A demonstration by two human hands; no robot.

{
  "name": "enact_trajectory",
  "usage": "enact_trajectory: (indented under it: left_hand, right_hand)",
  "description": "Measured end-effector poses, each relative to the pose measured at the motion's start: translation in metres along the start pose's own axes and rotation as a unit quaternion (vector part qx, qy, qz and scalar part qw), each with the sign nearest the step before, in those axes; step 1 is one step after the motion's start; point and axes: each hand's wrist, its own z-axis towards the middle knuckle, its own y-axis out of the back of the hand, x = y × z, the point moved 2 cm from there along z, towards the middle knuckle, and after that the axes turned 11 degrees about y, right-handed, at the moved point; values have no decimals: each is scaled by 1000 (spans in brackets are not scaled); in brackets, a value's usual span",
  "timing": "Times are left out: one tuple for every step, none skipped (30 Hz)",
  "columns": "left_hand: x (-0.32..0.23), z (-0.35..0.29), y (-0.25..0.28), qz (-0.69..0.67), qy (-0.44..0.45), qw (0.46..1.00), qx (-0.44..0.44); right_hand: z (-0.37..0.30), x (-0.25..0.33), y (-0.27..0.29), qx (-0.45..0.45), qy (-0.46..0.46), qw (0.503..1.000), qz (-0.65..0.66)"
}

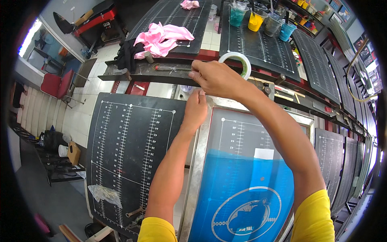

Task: The person prepares a screen for printing by applying adhesive tape to the edges of the frame and using a tool to smooth it down. The person then adjusts the frame on a large printing table and uses a squeegee-like tool to apply material to the screen.

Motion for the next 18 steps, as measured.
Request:
enact_trajectory:
  left_hand:
    - [3,1,0,-11,-8,1000,0]
    - [5,2,0,-22,-17,1000,0]
    - [7,2,-1,9,-34,999,-23]
    - [9,3,3,8,-30,999,-18]
    - [9,4,4,7,-27,1000,-10]
    - [11,4,5,5,-23,1000,-2]
    - [9,3,3,-3,-32,999,-8]
    - [8,2,2,-10,-41,999,-15]
    - [7,1,2,-18,-50,998,-23]
    - [4,0,0,-17,-47,999,-10]
    - [1,0,0,-17,-44,999,3]
    - [-1,1,-1,-17,-41,999,16]
    - [1,1,0,-11,-37,999,13]
    - [2,2,0,-8,-35,999,10]
    - [4,2,1,-5,-33,999,7]
    - [4,3,1,-6,-31,999,6]
    - [5,3,1,-7,-30,1000,6]
    - [5,3,0,-8,-28,1000,7]
  right_hand:
    - [-2,-1,3,4,-2,1000,26]
    - [-4,-2,6,8,-4,999,52]
    - [-14,-11,2,-33,17,996,80]
    - [-22,-13,2,-68,-6,991,112]
    - [-32,-14,3,-103,-31,984,142]
    - [-41,-14,3,-137,-55,974,173]
    - [-45,1,14,-118,-82,983,113]
    - [-48,3,9,-148,-66,981,105]
    - [-50,1,2,-177,-49,978,97]
    - [-53,0,-4,-207,-36,974,87]
    - [-53,-6,-7,-208,-58,965,151]
    - [-54,-7,-9,-195,-65,969,137]
    - [-49,-1,-9,-180,-68,973,128]
    - [-44,6,-7,-164,-70,977,115]
    - [-39,13,-5,-140,-60,985,76]
    - [-36,11,-4,-126,-55,989,59]
    - [-32,7,-2,-111,-51,992,41]
    - [-30,5,-1,-96,-48,994,23]
